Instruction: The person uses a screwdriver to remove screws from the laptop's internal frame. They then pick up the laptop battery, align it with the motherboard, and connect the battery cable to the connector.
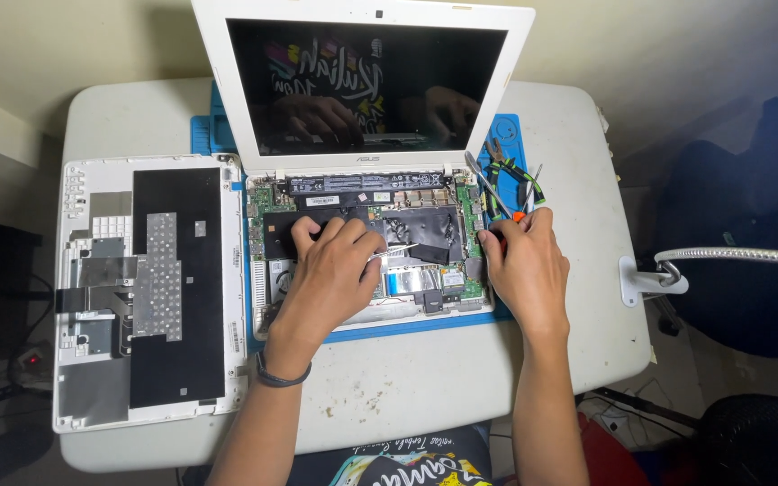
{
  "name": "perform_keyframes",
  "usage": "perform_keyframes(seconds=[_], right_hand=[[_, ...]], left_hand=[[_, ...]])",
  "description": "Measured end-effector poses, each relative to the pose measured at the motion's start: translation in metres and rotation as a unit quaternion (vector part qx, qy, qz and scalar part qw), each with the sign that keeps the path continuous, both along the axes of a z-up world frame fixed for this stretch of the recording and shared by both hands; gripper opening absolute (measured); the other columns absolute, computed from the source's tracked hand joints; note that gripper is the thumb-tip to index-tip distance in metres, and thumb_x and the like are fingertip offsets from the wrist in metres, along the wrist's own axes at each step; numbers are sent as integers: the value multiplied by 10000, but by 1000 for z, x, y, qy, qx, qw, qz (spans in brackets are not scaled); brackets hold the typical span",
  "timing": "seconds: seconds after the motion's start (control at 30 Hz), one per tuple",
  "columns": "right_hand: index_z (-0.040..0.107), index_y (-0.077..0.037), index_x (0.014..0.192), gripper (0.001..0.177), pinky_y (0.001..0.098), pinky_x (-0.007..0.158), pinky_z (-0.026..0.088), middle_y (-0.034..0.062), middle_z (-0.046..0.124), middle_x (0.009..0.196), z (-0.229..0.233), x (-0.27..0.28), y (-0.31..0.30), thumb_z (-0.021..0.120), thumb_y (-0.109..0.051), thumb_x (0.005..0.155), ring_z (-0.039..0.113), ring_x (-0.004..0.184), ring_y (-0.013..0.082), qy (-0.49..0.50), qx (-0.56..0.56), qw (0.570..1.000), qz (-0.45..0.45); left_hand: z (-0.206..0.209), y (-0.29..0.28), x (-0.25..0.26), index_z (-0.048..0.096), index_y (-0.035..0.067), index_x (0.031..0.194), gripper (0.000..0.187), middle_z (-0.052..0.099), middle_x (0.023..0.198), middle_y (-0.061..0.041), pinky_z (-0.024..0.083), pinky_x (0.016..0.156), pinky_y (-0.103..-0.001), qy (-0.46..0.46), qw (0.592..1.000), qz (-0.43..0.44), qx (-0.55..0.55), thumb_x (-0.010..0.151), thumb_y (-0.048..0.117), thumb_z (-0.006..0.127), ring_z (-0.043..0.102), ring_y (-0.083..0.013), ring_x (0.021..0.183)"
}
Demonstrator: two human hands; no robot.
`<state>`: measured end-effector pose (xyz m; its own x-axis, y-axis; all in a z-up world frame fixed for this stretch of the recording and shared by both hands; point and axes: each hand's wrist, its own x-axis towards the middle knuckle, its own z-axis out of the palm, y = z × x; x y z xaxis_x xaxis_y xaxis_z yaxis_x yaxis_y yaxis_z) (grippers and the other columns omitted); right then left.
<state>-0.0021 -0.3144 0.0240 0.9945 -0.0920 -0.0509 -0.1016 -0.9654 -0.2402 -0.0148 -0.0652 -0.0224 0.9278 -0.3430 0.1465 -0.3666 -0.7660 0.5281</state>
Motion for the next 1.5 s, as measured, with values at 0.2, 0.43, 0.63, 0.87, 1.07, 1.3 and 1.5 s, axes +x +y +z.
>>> perform_keyframes(seconds=[0.2,0.43,0.63,0.87,1.07,1.3,1.5], right_hand=[[765,-26,965,226,583,691,518,83,478,958,-8,6,-8,649,-219,982,673,812,392,4,58,998,-16],[771,-24,1042,199,544,688,523,92,488,985,11,1,0,643,-149,955,686,869,389,49,59,997,0],[763,23,1015,216,509,685,525,117,478,1010,16,0,8,641,-140,944,671,887,396,69,79,994,-27],[762,36,1033,263,498,677,523,135,466,1048,5,6,5,627,-171,942,671,880,387,92,48,994,-41],[762,59,1076,245,512,688,539,166,481,1050,21,5,14,613,-82,942,673,918,400,98,29,994,-35],[764,28,1086,229,509,745,532,185,501,1074,25,7,10,699,-68,888,678,961,412,114,11,993,-20],[726,23,1144,305,525,784,491,235,556,1092,31,11,10,721,-31,844,669,1010,455,94,40,995,-7]], left_hand=[[1,2,0,730,116,997,139,620,777,-54,242,967,-547,5,1000,-5,-5,881,135,656,588,-235,832],[-3,1,1,727,109,1022,162,613,783,-54,245,964,-551,9,1000,-2,-5,874,135,665,586,-238,829],[15,1,-2,658,40,1255,478,583,1180,-180,217,979,-568,-84,992,94,-21,881,326,742,519,-345,1155],[19,9,-4,575,-62,1358,681,494,1432,-309,184,1060,-608,-11,987,163,5,884,399,739,447,-432,1394],[18,14,-5,585,-40,1359,640,512,1431,-295,165,1058,-610,-12,988,150,11,912,411,667,467,-430,1395],[9,12,1,636,-12,1292,560,520,1393,-272,146,1025,-633,-51,982,183,20,893,375,706,420,-434,1416],[7,20,4,632,42,1313,576,531,1394,-244,162,1015,-622,-36,986,163,26,873,402,725,458,-413,1397]])
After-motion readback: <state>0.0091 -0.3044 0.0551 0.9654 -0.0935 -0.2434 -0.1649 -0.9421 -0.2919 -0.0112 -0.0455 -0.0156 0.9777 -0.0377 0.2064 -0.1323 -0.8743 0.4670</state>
